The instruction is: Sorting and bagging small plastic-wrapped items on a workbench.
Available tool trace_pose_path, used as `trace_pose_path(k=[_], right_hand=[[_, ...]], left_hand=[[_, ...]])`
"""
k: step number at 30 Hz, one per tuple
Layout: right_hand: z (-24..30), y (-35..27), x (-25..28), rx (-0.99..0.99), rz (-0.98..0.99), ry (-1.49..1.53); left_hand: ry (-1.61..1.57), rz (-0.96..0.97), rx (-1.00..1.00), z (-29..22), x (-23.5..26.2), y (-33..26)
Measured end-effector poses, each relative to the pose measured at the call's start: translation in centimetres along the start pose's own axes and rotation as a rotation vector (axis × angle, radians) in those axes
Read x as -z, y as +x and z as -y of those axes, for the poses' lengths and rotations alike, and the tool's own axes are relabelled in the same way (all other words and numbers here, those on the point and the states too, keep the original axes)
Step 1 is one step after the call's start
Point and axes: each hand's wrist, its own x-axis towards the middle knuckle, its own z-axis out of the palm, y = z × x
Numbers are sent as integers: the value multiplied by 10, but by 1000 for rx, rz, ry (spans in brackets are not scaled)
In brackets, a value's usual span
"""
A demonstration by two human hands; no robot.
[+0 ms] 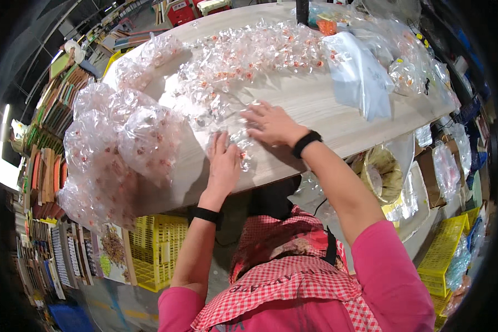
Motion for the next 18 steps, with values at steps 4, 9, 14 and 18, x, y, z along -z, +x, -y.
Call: trace_pose_path(k=[4,9,14,18], right_hand=[[-25,-58,4,-97,-151,39],[-46,-106,23,-228,-254,123],[-55,-123,29,-175,-366,39],[-63,-115,28,-380,-380,215]], left_hand=[[-83,24,-86,-26,-7,-3],[-172,-222,-97,-36,-11,-6],[-471,-211,42,-32,-1,-11],[-763,-176,130,-26,2,-11]])
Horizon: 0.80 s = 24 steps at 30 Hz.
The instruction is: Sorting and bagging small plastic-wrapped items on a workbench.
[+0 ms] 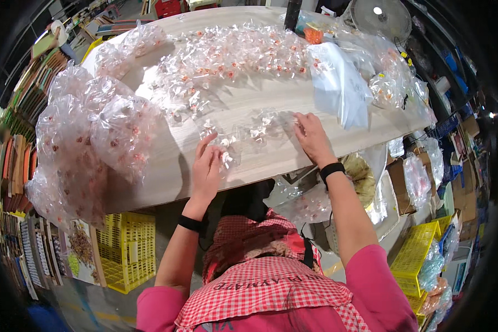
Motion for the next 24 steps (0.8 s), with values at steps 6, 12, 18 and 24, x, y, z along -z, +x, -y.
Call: trace_pose_path(k=[6,12,18,24], right_hand=[[22,26,-31,91,-225,15],[70,8,-48,361,-2,-211],[39,-6,-7,235,65,-191],[-18,-71,54,-104,-271,-56]], left_hand=[[-311,-43,147,-2,3,1],[-352,-111,217,22,11,-3],[-381,-157,252,18,2,0],[-383,-178,323,14,9,1]])
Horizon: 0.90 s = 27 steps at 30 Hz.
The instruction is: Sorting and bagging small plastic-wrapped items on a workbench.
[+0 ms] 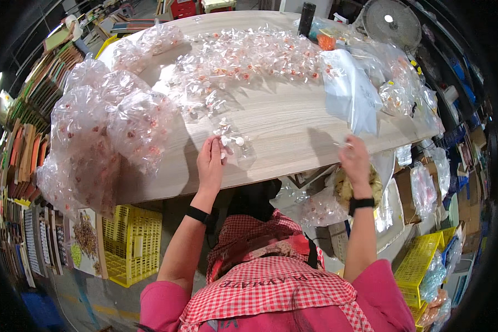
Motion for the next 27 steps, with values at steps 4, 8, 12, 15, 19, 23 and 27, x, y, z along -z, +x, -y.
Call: trace_pose_path(k=[4,8,12,15,19,23,27], right_hand=[[-44,-28,52,-147,-86,-186],[-70,-52,65,-333,235,-415],[-23,-48,53,-379,185,-558],[-7,-28,32,-77,-58,-143],[47,-19,-6,168,-36,-84],[45,-16,-39,132,-10,3],[37,-10,-53,95,-23,39]], left_hand=[[-38,7,73,-10,-4,3],[-149,66,227,-27,-4,-7],[-249,132,283,-72,-14,-14],[-173,287,257,-114,-30,-5],[-26,333,182,-170,-64,37],[167,381,81,-191,-91,126],[227,585,277,-167,-119,202]])
